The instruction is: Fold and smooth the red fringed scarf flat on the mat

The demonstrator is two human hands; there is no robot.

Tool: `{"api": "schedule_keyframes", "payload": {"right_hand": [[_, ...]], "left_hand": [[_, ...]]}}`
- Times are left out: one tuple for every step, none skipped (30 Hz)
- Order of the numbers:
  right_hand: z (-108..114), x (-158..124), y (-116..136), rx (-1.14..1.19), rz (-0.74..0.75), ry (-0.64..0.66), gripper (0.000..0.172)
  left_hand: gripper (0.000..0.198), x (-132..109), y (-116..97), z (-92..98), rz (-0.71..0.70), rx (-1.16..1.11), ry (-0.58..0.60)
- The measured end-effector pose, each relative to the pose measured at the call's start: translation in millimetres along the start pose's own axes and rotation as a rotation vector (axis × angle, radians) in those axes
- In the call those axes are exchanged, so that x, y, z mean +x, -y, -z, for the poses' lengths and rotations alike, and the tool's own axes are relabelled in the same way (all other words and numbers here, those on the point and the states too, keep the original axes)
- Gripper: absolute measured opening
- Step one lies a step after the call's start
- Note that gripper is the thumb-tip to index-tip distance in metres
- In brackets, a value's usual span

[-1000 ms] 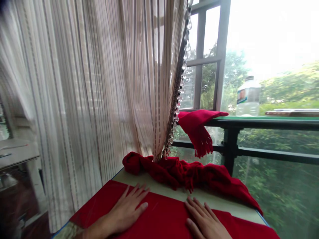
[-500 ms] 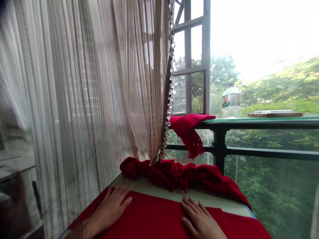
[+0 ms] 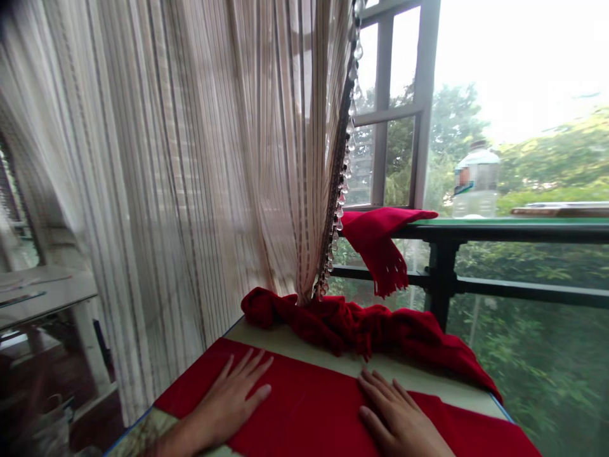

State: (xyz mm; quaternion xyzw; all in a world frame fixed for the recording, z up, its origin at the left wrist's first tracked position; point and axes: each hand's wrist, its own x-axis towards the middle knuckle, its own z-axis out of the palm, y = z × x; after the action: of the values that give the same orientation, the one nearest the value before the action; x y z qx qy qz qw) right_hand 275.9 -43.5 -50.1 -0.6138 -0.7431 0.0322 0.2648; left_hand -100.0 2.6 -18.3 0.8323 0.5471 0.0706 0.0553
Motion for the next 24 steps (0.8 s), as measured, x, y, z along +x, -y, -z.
{"api": "schedule_keyframes", "payload": {"right_hand": [[-0.3,0.3,-0.5,0.007,-0.004,0.05,0.052],[0.1,0.4,-0.4,0.01,-0.011,0.094,0.054],[1.1,0.3,0.3,0.01,-0.019,0.126,0.057],[2.5,0.2,1.5,0.009,-0.025,0.143,0.059],[4.1,0.1,2.9,0.01,-0.024,0.157,0.06],[5.8,0.0,4.4,0.01,-0.02,0.172,0.061],[7.3,0.0,5.8,0.01,-0.016,0.183,0.062],[8.4,0.1,6.8,0.008,-0.013,0.192,0.062],[9.0,0.3,7.6,0.006,-0.013,0.196,0.062],[9.3,0.6,8.0,0.004,-0.014,0.196,0.061],[9.3,0.9,8.2,0.003,-0.013,0.191,0.06],[9.1,1.1,8.2,0.004,-0.009,0.184,0.059],[8.9,1.2,8.3,0.007,-0.003,0.177,0.058],[8.9,1.2,8.5,0.011,0.003,0.173,0.058],[9.1,1.0,8.8,0.015,0.008,0.17,0.058],[9.6,0.7,9.2,0.018,0.011,0.17,0.058],[10.3,0.4,9.8,0.019,0.012,0.171,0.058],[11.3,0.1,10.4,0.017,0.01,0.175,0.057],[12.5,-0.1,11.2,0.013,0.008,0.181,0.057],[14.0,-0.2,12.0,0.009,0.006,0.19,0.058],[15.7,-0.3,13.1,0.007,0.004,0.204,0.059],[17.8,-0.2,14.3,0.007,0.001,0.22,0.061],[20.1,-0.1,15.9,0.011,0.0,0.239,0.063],[22.7,0.0,17.6,0.017,-0.003,0.257,0.065]], "left_hand": [[0.066,-3.3,21.8,4.9,0.045,0.017,-0.014],[0.065,-6.6,41.7,9.4,0.097,0.035,-0.03],[0.064,-9.8,59.0,13.5,0.148,0.053,-0.04],[0.064,-12.8,73.1,16.7,0.192,0.065,-0.039],[0.065,-15.2,83.9,19.1,0.223,0.071,-0.033],[0.065,-17.0,91.5,20.6,0.243,0.075,-0.026],[0.066,-18.1,96.3,21.6,0.254,0.076,-0.019],[0.066,-18.4,99.0,22.1,0.256,0.076,-0.015],[0.066,-17.8,100.1,22.4,0.256,0.074,-0.012],[0.067,-16.6,100.1,22.8,0.257,0.072,-0.012],[0.067,-14.6,99.3,23.5,0.26,0.07,-0.013],[0.067,-12.1,97.6,24.5,0.266,0.068,-0.018],[0.067,-9.2,94.8,25.8,0.272,0.067,-0.029],[0.068,-6.0,90.3,27.3,0.274,0.066,-0.045],[0.068,-2.7,83.9,28.7,0.265,0.062,-0.06],[0.067,0.7,75.3,30.0,0.24,0.054,-0.072],[0.066,4.0,64.5,30.9,0.197,0.043,-0.075],[0.065,7.6,52.0,31.4,0.138,0.027,-0.068],[0.064,11.7,38.2,31.4,0.067,0.009,-0.052],[0.063,16.5,23.9,31.0,-0.011,-0.01,-0.03],[0.062,22.3,10.0,30.3,-0.087,-0.029,-0.006],[0.062,29.3,-3.2,29.4,-0.156,-0.045,0.018],[0.063,37.3,-15.1,28.5,-0.214,-0.06,0.041],[0.064,46.3,-25.8,27.6,-0.259,-0.072,0.06]]}}
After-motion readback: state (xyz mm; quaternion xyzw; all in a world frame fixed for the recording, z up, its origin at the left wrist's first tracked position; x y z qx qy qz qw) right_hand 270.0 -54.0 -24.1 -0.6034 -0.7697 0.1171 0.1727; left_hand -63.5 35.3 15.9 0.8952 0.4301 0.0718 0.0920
